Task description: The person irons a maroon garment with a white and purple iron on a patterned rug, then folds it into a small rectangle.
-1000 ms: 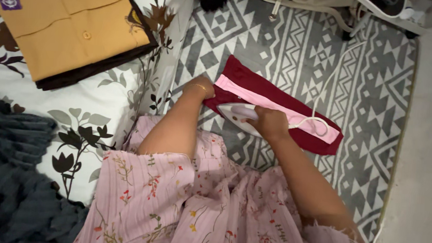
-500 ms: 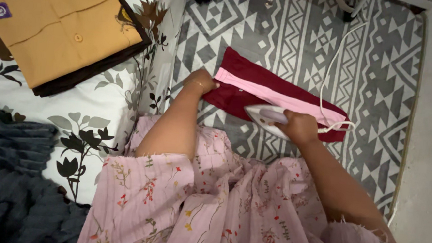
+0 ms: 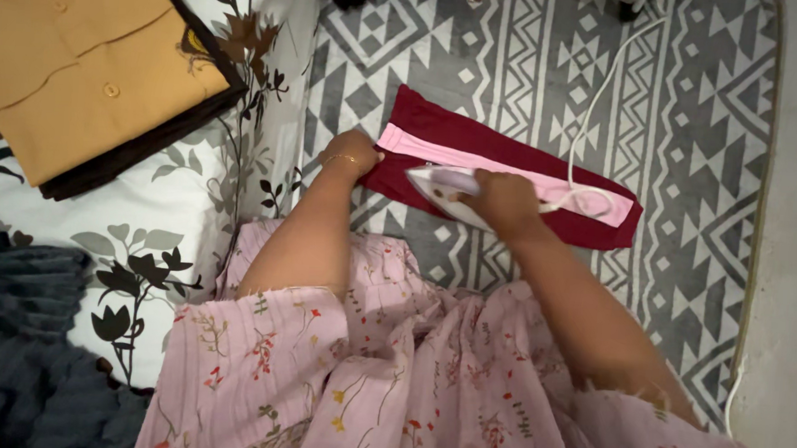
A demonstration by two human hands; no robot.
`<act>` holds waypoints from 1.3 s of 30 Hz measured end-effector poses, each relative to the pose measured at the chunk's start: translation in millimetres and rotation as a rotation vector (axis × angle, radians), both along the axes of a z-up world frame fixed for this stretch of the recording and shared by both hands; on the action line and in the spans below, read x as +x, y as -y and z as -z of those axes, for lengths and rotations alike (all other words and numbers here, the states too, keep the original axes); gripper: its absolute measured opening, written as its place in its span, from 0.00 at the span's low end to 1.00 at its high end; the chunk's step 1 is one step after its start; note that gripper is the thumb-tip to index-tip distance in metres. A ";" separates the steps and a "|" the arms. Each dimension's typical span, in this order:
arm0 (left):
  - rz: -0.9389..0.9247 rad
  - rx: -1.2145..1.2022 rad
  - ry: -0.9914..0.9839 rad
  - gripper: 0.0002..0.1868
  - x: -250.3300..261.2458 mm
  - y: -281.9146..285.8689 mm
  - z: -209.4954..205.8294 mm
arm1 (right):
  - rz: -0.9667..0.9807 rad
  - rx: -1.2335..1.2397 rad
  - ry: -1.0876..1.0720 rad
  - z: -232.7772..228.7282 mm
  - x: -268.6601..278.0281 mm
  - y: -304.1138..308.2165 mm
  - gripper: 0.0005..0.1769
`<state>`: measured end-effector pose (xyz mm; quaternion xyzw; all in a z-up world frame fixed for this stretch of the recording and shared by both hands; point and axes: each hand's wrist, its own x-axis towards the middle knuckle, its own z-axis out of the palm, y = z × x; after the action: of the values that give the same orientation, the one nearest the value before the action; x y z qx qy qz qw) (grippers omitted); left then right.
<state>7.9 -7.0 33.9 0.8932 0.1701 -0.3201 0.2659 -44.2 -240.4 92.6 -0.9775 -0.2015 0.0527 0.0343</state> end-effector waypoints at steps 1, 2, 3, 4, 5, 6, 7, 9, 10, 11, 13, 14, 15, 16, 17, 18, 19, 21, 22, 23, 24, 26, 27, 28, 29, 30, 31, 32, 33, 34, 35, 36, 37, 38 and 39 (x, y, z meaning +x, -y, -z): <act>0.023 -0.001 0.003 0.21 -1.5 0.3 2.5 | 0.028 -0.027 -0.013 0.2 -4.4 11.6 0.22; 0.029 0.000 -0.002 0.21 -2.5 -0.3 4.8 | 0.056 -0.054 -0.026 0.9 -8.7 23.9 0.22; 0.042 0.004 0.004 0.21 -1.3 -0.3 5.9 | 0.099 -0.121 -0.075 0.7 -9.9 37.3 0.23; 0.055 0.007 0.010 0.20 -0.7 0.1 6.5 | 0.142 -0.187 -0.124 1.0 -11.9 50.6 0.25; 0.056 0.004 0.012 0.20 -0.1 0.6 6.3 | 0.184 -0.183 -0.145 0.8 -16.1 65.1 0.24; 0.040 0.002 0.006 0.21 0.0 1.0 5.8 | 0.226 -0.179 -0.166 0.3 -22.4 80.7 0.23; 0.021 0.001 -0.003 0.21 -0.3 0.0 5.2 | 0.198 -0.179 -0.110 0.7 -27.5 95.4 0.23; 0.009 0.004 -0.010 0.21 0.1 0.9 4.4 | 0.168 -0.179 -0.058 3.0 -32.7 122.5 0.23; -0.001 0.008 -0.016 0.21 -0.5 1.3 4.9 | 0.176 -0.215 -0.041 4.6 -34.3 133.8 0.23; -0.001 0.009 -0.018 0.21 -0.4 1.6 5.5 | 0.185 -0.251 -0.021 6.5 -35.5 142.2 0.23; 0.014 0.021 -0.020 0.21 0.6 2.6 7.3 | 0.144 -0.215 0.042 10.3 -38.6 149.5 0.23; 0.012 0.021 -0.019 0.21 1.0 2.2 8.1 | 0.104 -0.179 0.106 10.1 -38.5 150.1 0.24; 0.026 0.017 0.000 0.22 0.9 1.4 8.7 | 0.107 -0.179 0.106 9.5 -38.3 148.7 0.24; 0.039 0.014 0.020 0.23 0.9 0.5 8.5 | 0.158 -0.184 0.048 9.4 -36.9 144.2 0.24; 0.046 0.011 0.023 0.23 1.6 0.5 7.2 | 0.213 -0.190 -0.006 8.2 -35.8 138.7 0.25; 0.051 -0.018 0.005 0.25 1.1 -0.3 5.4 | 0.221 -0.193 -0.004 7.1 -35.6 131.3 0.25; 0.052 -0.044 -0.013 0.28 0.9 -0.5 3.0 | 0.155 -0.123 0.020 6.8 -33.5 121.3 0.26; 0.019 -0.034 -0.010 0.28 0.2 3.8 0.2 | 0.093 -0.048 0.043 4.3 -29.0 99.2 0.28; -0.016 -0.025 -0.011 0.29 -0.6 5.0 0.4 | 0.169 -0.104 -0.065 2.6 -25.2 87.8 0.26; -0.012 -0.022 -0.011 0.29 -1.1 7.3 1.5 | 0.246 -0.163 -0.171 -0.2 -24.0 78.4 0.25; -0.011 -0.011 0.037 0.29 -1.9 10.0 3.3 | 0.249 -0.159 -0.171 -2.7 -25.5 69.6 0.25; -0.012 0.002 0.096 0.30 0.7 14.0 5.1 | 0.251 -0.181 -0.197 -8.5 -22.0 57.3 0.27; -0.022 0.002 0.176 0.29 -0.8 16.6 6.4 | 0.251 -0.175 -0.194 -11.5 -20.6 56.1 0.27; -0.030 0.001 0.257 0.28 -1.2 18.3 7.0 | 0.244 -0.187 -0.175 -13.8 -19.3 56.8 0.27; -0.034 0.003 0.260 0.28 -0.2 20.1 7.0 | 0.235 -0.203 -0.156 -15.6 -16.8 59.0 0.28; -0.051 0.006 0.277 0.28 1.7 21.6 6.6 | 0.232 -0.202 -0.152 -17.4 -14.1 63.3 0.28; -0.071 0.005 0.286 0.27 1.5 23.7 7.0 | 0.240 -0.158 -0.117 -20.4 -13.3 71.2 0.27; -0.077 0.003 0.283 0.27 3.0 23.8 7.6 | 0.249 -0.114 -0.081 -21.3 -11.2 76.5 0.26; -0.087 0.013 0.289 0.26 4.2 24.8 9.1 | 0.245 -0.121 -0.087 -21.1 -8.9 80.4 0.26; -0.097 0.022 0.294 0.26 5.3 26.1 11.4 | 0.181 -0.091 -0.025 -20.5 -5.5 83.1 0.26; -0.103 0.018 0.292 0.26 7.7 28.0 13.7 | 0.114 -0.059 0.041 -19.6 -0.2 83.9 0.26; -0.070 0.069 0.314 0.24 9.6 30.2 16.4 | 0.108 -0.065 0.040 -17.5 4.9 82.2 0.26; -0.041 0.124 0.336 0.21 11.1 31.1 19.4 | 0.121 -0.080 -0.017 -14.3 11.0 78.3 0.25; -0.050 0.122 0.333 0.21 12.2 32.7 22.4 | 0.133 -0.095 -0.073 -12.1 16.4 75.2 0.24; -0.059 0.154 0.372 0.21 12.4 33.9 25.5 | 0.122 -0.098 -0.076 -8.9 20.5 70.5 0.24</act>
<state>20.3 -40.8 8.4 0.9493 0.1683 -0.1274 0.2328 -23.7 -310.9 101.5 -0.9857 -0.1373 0.0975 -0.0025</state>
